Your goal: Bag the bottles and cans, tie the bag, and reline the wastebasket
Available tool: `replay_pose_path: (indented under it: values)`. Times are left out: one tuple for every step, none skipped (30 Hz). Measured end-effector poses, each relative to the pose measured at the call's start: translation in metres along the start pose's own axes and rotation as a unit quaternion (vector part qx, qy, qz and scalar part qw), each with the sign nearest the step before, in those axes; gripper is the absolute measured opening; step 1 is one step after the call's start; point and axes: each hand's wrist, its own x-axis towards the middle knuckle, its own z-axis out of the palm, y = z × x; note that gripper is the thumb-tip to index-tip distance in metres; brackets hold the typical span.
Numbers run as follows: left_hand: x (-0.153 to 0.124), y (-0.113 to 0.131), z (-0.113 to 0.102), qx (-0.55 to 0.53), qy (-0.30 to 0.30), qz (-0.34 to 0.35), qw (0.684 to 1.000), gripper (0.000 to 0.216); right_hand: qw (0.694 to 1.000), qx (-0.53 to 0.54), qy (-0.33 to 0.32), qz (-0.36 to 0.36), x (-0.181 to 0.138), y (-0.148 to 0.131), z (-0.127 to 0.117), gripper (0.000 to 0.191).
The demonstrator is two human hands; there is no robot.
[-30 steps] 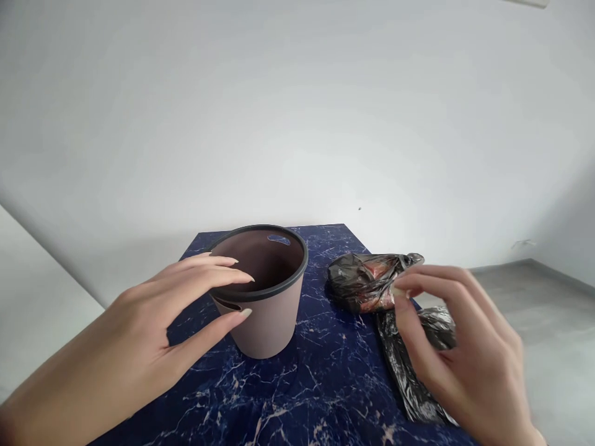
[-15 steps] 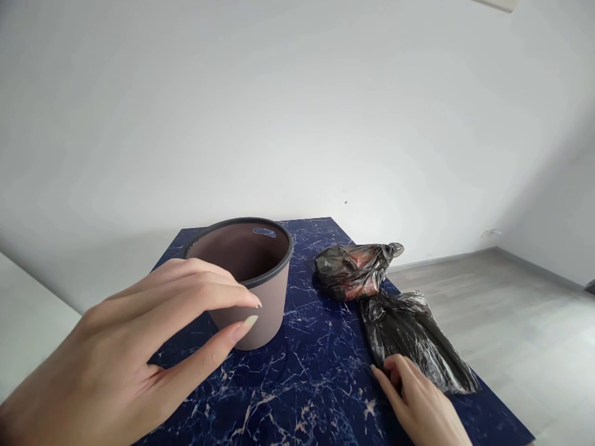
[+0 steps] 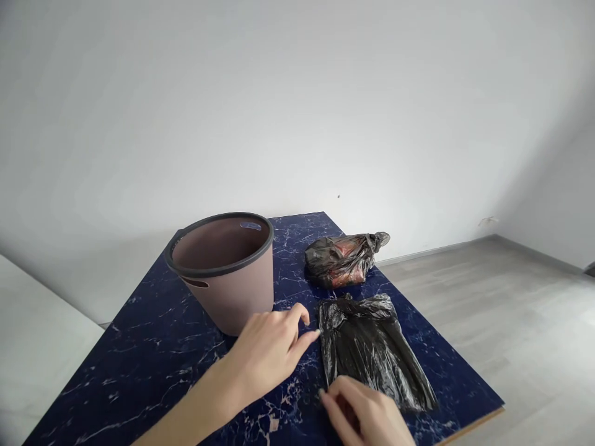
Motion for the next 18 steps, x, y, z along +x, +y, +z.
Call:
replay_pose_path:
  values:
    - [0.008, 0.001, 0.018, -0.001, -0.011, -0.015, 1.000, 0.038, 0.999, 0.009, 0.029, 0.010, 0.000, 0.001, -0.011, 0.034]
    - [0.015, 0.001, 0.035, -0.007, -0.019, -0.024, 1.000, 0.047, 0.998, 0.014, 0.058, 0.019, -0.001, 0.003, -0.021, 0.035]
    - [0.021, 0.002, 0.050, -0.015, -0.021, -0.031, 0.999, 0.056, 0.996, 0.016, 0.084, 0.028, -0.003, 0.005, -0.029, 0.037]
    - [0.026, 0.002, 0.063, -0.025, -0.018, -0.036, 0.999, 0.062, 0.994, 0.017, 0.098, 0.035, -0.005, 0.007, -0.035, 0.038]
    - [0.032, 0.002, 0.073, -0.037, -0.015, -0.038, 0.998, 0.062, 0.994, 0.018, 0.105, 0.040, -0.008, 0.009, -0.040, 0.040]
    - [0.036, 0.003, 0.081, -0.052, -0.010, -0.036, 0.998, 0.056, 0.993, 0.019, 0.104, 0.041, -0.011, 0.010, -0.042, 0.040]
    - [0.040, 0.003, 0.085, -0.069, -0.004, -0.031, 0.997, 0.045, 0.994, 0.019, 0.100, 0.041, -0.014, 0.011, -0.044, 0.040]
    - [0.042, 0.003, 0.087, -0.086, 0.006, -0.024, 0.996, 0.034, 0.994, 0.020, 0.097, 0.039, -0.017, 0.011, -0.044, 0.040]
    - [0.044, 0.003, 0.087, -0.103, 0.019, -0.015, 0.994, 0.025, 0.995, 0.021, 0.095, 0.036, -0.021, 0.012, -0.045, 0.040]
    - [0.044, 0.003, 0.085, -0.119, 0.037, -0.005, 0.992, 0.020, 0.995, 0.022, 0.095, 0.032, -0.024, 0.012, -0.046, 0.039]
    - [0.042, 0.003, 0.080, -0.133, 0.059, 0.006, 0.989, 0.020, 0.995, 0.023, 0.098, 0.029, -0.026, 0.013, -0.047, 0.038]
    - [0.039, 0.002, 0.075, -0.146, 0.083, 0.018, 0.986, 0.021, 0.994, 0.024, 0.104, 0.025, -0.029, 0.013, -0.049, 0.037]
    - [0.034, 0.002, 0.069, -0.159, 0.108, 0.032, 0.981, 0.022, 0.993, 0.024, 0.114, 0.021, -0.031, 0.013, -0.051, 0.036]
    - [0.027, 0.001, 0.062, -0.171, 0.132, 0.045, 0.975, 0.023, 0.992, 0.024, 0.123, 0.017, -0.032, 0.012, -0.053, 0.034]
    - [0.019, 0.001, 0.054, -0.182, 0.155, 0.057, 0.969, 0.024, 0.991, 0.024, 0.130, 0.012, -0.033, 0.011, -0.055, 0.032]
    - [0.009, 0.000, 0.047, -0.190, 0.175, 0.066, 0.964, 0.024, 0.990, 0.024, 0.137, 0.007, -0.035, 0.009, -0.057, 0.030]
    - [-0.003, 0.000, 0.040, -0.198, 0.196, 0.072, 0.958, 0.024, 0.990, 0.028, 0.139, 0.002, -0.036, 0.005, -0.059, 0.029]
    - [-0.016, 0.000, 0.033, -0.205, 0.217, 0.077, 0.951, 0.023, 0.989, 0.033, 0.141, -0.002, -0.036, 0.001, -0.060, 0.029]
